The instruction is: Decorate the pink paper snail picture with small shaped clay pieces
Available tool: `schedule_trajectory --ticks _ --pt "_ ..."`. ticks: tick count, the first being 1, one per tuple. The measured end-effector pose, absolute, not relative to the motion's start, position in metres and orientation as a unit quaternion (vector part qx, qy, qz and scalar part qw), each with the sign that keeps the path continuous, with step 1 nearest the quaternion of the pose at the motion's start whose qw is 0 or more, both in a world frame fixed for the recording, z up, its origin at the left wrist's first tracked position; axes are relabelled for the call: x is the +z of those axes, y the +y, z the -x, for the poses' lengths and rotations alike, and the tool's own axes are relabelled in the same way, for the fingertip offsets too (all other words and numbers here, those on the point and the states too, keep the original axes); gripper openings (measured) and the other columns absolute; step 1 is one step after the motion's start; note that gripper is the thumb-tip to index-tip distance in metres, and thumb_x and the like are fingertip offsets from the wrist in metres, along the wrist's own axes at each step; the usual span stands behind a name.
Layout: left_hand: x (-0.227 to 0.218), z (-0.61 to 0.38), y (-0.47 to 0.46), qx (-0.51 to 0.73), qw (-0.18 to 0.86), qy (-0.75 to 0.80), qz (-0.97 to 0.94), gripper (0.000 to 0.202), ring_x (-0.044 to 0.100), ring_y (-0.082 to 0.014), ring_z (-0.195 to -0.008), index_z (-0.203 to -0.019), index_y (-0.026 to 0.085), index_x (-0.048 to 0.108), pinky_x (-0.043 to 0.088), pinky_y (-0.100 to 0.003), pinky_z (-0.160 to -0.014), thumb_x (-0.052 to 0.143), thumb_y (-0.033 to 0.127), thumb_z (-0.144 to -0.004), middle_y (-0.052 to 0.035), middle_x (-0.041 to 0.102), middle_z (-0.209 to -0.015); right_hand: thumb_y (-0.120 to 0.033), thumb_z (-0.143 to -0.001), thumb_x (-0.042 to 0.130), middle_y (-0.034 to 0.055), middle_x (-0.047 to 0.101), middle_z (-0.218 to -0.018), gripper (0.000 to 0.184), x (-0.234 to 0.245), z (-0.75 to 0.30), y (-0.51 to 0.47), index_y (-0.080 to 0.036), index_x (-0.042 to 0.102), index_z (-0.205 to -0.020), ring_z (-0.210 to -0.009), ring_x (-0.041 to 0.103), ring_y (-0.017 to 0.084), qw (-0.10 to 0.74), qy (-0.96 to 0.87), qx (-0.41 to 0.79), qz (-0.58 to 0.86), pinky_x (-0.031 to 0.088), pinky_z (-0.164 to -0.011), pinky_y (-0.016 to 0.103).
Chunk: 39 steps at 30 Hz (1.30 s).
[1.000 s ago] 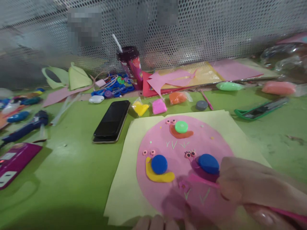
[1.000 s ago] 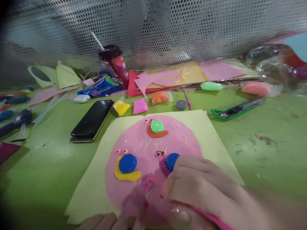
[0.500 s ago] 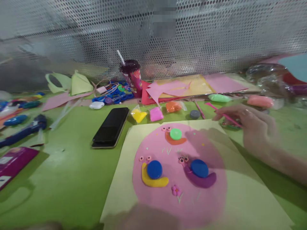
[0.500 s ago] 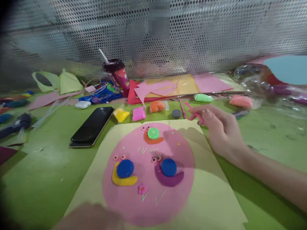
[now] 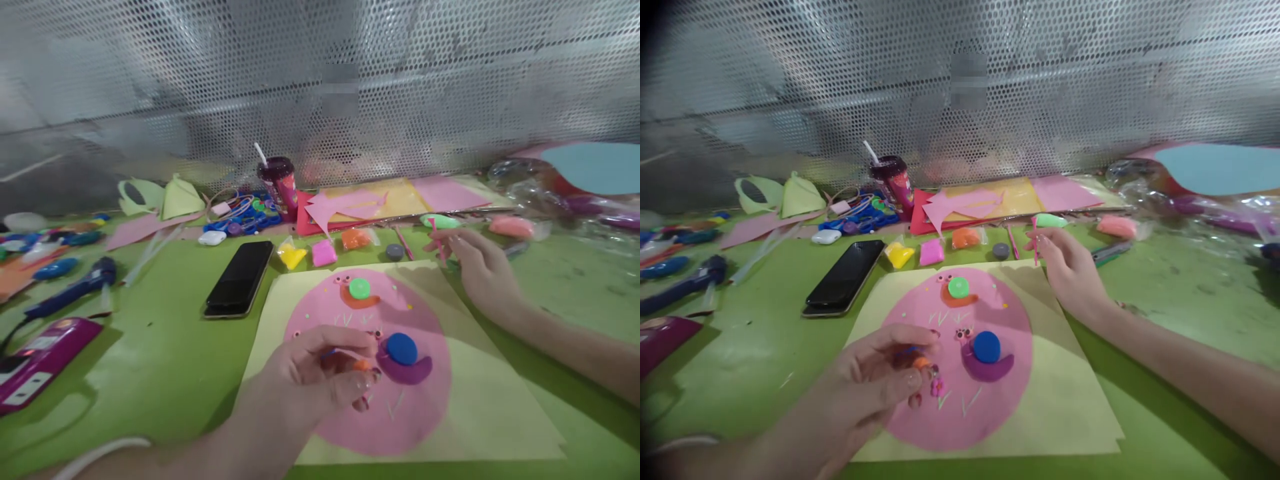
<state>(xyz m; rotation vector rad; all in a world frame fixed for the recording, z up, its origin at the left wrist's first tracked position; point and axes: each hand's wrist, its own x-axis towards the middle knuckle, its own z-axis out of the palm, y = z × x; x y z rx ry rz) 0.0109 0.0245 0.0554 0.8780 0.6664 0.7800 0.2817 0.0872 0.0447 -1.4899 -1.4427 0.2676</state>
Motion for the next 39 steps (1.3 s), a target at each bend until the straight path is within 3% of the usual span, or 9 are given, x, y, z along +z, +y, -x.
schedule_trajectory --ticks 7,10,13,17,21,23,25,33,39 --pt "0.059 -0.009 0.048 0.437 0.772 0.290 -0.360 0.015 0.063 -0.0070 -0.061 -0.078 0.020 0.075 0.054 -0.013 -0.061 0.087 0.020 -0.068 0.0003 0.070 -0.073 -0.040 -0.083 0.049 0.0048 0.068 -0.080 0.024 0.043 -0.280 0.089 -0.021 0.062 -0.090 -0.068 0.057 0.020 0.487 -0.595 0.091 0.633 0.042 -0.057 0.031" --pt "0.064 -0.006 0.063 0.496 0.738 0.290 -0.355 0.025 0.064 -0.0078 -0.057 -0.078 0.019 0.074 0.054 -0.013 -0.056 0.091 0.021 -0.061 0.0025 0.068 -0.067 -0.040 -0.083 0.048 0.0017 0.064 -0.073 0.022 0.043 -0.281 0.089 -0.022 0.062 -0.087 -0.063 0.056 0.018 0.495 -0.596 0.065 0.630 0.042 -0.054 0.029" --pt "0.065 -0.004 0.074 0.515 0.722 0.294 -0.355 0.027 0.066 -0.0088 -0.060 -0.074 0.019 0.072 0.056 -0.014 -0.059 0.092 0.026 -0.058 0.0034 0.067 -0.065 -0.036 -0.085 0.046 -0.0002 0.058 -0.065 0.020 0.044 -0.284 0.088 -0.024 0.059 -0.077 -0.058 0.053 0.018 0.501 -0.605 0.027 0.618 0.039 -0.051 0.029" --pt "0.060 -0.008 0.075 0.493 0.732 0.297 -0.363 0.027 0.065 -0.0090 -0.055 -0.068 0.017 0.071 0.057 -0.014 -0.056 0.093 0.028 -0.057 0.0022 0.066 -0.060 -0.027 -0.090 0.042 0.0001 0.057 -0.063 0.019 0.048 -0.282 0.081 -0.024 0.056 -0.076 -0.056 0.050 0.018 0.512 -0.646 -0.045 0.565 0.037 -0.052 0.031" --pt "0.057 -0.014 0.060 0.440 0.761 0.301 -0.371 0.025 0.066 -0.0109 -0.055 -0.066 0.016 0.070 0.055 -0.014 -0.050 0.091 0.028 -0.060 -0.0010 0.069 -0.063 -0.026 -0.087 0.057 -0.0051 0.055 -0.056 0.005 0.055 -0.257 0.053 -0.025 0.060 -0.083 -0.052 0.050 0.015 0.465 -0.769 -0.094 0.429 0.037 -0.061 0.034" --pt "0.056 -0.016 0.052 0.413 0.773 0.299 -0.377 0.024 0.067 -0.0130 -0.056 -0.065 0.016 0.070 0.054 -0.015 -0.047 0.091 0.028 -0.061 -0.0016 0.069 -0.063 -0.028 -0.091 0.061 -0.0062 0.059 -0.062 0.002 0.059 -0.237 0.033 -0.027 0.061 -0.091 -0.056 0.052 0.013 0.435 -0.819 -0.107 0.358 0.037 -0.062 0.031" --pt "0.055 -0.017 0.044 0.400 0.777 0.294 -0.386 0.024 0.067 -0.0135 -0.057 -0.066 0.016 0.070 0.054 -0.016 -0.047 0.090 0.027 -0.061 -0.0014 0.069 -0.063 -0.028 -0.096 0.057 -0.0025 0.060 -0.069 0.009 0.063 -0.218 0.016 -0.020 0.059 -0.100 -0.062 0.052 0.013 0.410 -0.850 -0.124 0.305 0.039 -0.066 0.030" --pt "0.051 -0.021 0.037 0.392 0.782 0.289 -0.389 0.028 0.063 -0.0101 -0.052 -0.069 0.015 0.071 0.055 -0.017 -0.052 0.090 0.032 -0.061 -0.0002 0.069 -0.065 -0.024 -0.101 0.048 -0.0025 0.059 -0.066 0.024 0.068 -0.201 0.006 -0.021 0.067 -0.086 -0.066 0.046 0.016 0.389 -0.843 -0.129 0.348 0.033 -0.066 0.032" --pt "0.052 -0.022 0.037 0.379 0.773 0.306 -0.406 0.022 0.068 -0.0127 -0.060 -0.075 0.015 0.071 0.056 -0.017 -0.056 0.087 0.028 -0.068 -0.0008 0.070 -0.067 -0.017 -0.097 0.051 -0.0018 0.061 -0.070 0.018 0.065 -0.204 0.009 -0.020 0.064 -0.086 -0.067 0.045 0.016 0.397 -0.842 -0.119 0.345 0.032 -0.066 0.033"
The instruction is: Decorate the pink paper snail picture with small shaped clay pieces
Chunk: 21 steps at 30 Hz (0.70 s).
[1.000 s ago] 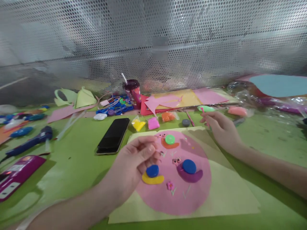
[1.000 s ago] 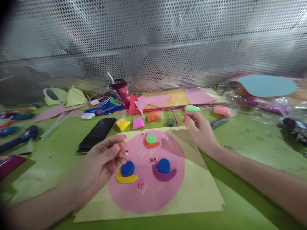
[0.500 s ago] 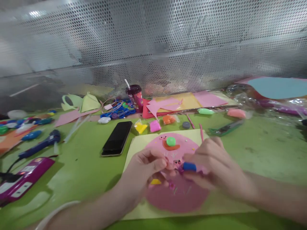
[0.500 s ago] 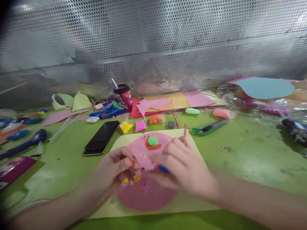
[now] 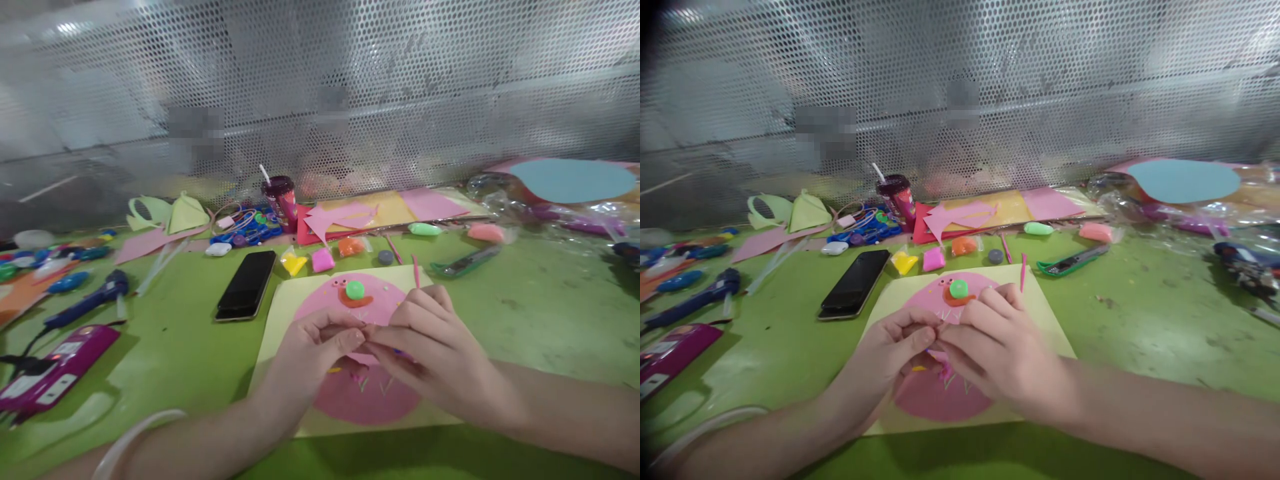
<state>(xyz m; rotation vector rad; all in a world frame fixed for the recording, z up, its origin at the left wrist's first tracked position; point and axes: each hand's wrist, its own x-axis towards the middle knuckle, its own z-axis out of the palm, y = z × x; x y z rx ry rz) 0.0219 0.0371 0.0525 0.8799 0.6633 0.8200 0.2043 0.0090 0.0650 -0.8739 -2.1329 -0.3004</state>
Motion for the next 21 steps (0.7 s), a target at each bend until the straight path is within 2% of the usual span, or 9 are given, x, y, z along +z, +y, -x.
schedule_trajectory --ticks 4,8,15,21 --pt "0.0529 -0.0212 0.0371 0.348 0.781 0.307 -0.418 0.027 0.069 -0.0138 -0.065 -0.086 0.015 0.073 0.059 -0.020 -0.061 0.086 0.033 -0.069 -0.0040 0.072 -0.072 -0.009 -0.092 0.054 -0.0022 0.058 -0.068 0.014 0.0648 -0.2043 0.0093 -0.019 0.062 -0.086 -0.064 0.044 0.014 0.413 -0.838 -0.116 0.338 0.032 -0.066 0.030" --pt "0.0554 -0.0219 0.0360 0.330 0.794 0.296 -0.415 0.026 0.067 -0.0115 -0.061 -0.075 0.014 0.073 0.059 -0.019 -0.060 0.086 0.037 -0.069 -0.0028 0.070 -0.066 -0.009 -0.091 0.056 -0.0020 0.055 -0.068 0.013 0.0644 -0.2058 0.0097 -0.019 0.064 -0.089 -0.065 0.044 0.014 0.416 -0.838 -0.091 0.340 0.034 -0.067 0.030" --pt "0.0528 -0.0202 0.0387 0.316 0.799 0.307 -0.409 0.026 0.064 -0.0109 -0.055 -0.072 0.015 0.071 0.059 -0.021 -0.055 0.087 0.034 -0.067 -0.0025 0.070 -0.066 -0.019 -0.098 0.052 -0.0024 0.054 -0.067 0.015 0.0627 -0.2069 0.0075 -0.020 0.066 -0.093 -0.067 0.045 0.014 0.408 -0.848 -0.063 0.332 0.036 -0.067 0.029" --pt "0.0517 -0.0170 0.0363 0.255 0.798 0.333 -0.433 0.029 0.064 -0.0126 -0.051 -0.070 0.015 0.069 0.052 -0.017 -0.046 0.087 0.037 -0.065 -0.0038 0.071 -0.067 -0.007 -0.093 0.049 -0.0001 0.055 -0.068 0.018 0.0646 -0.2090 0.0007 -0.017 0.063 -0.089 -0.066 0.043 0.015 0.407 -0.856 -0.015 0.317 0.036 -0.065 0.030"
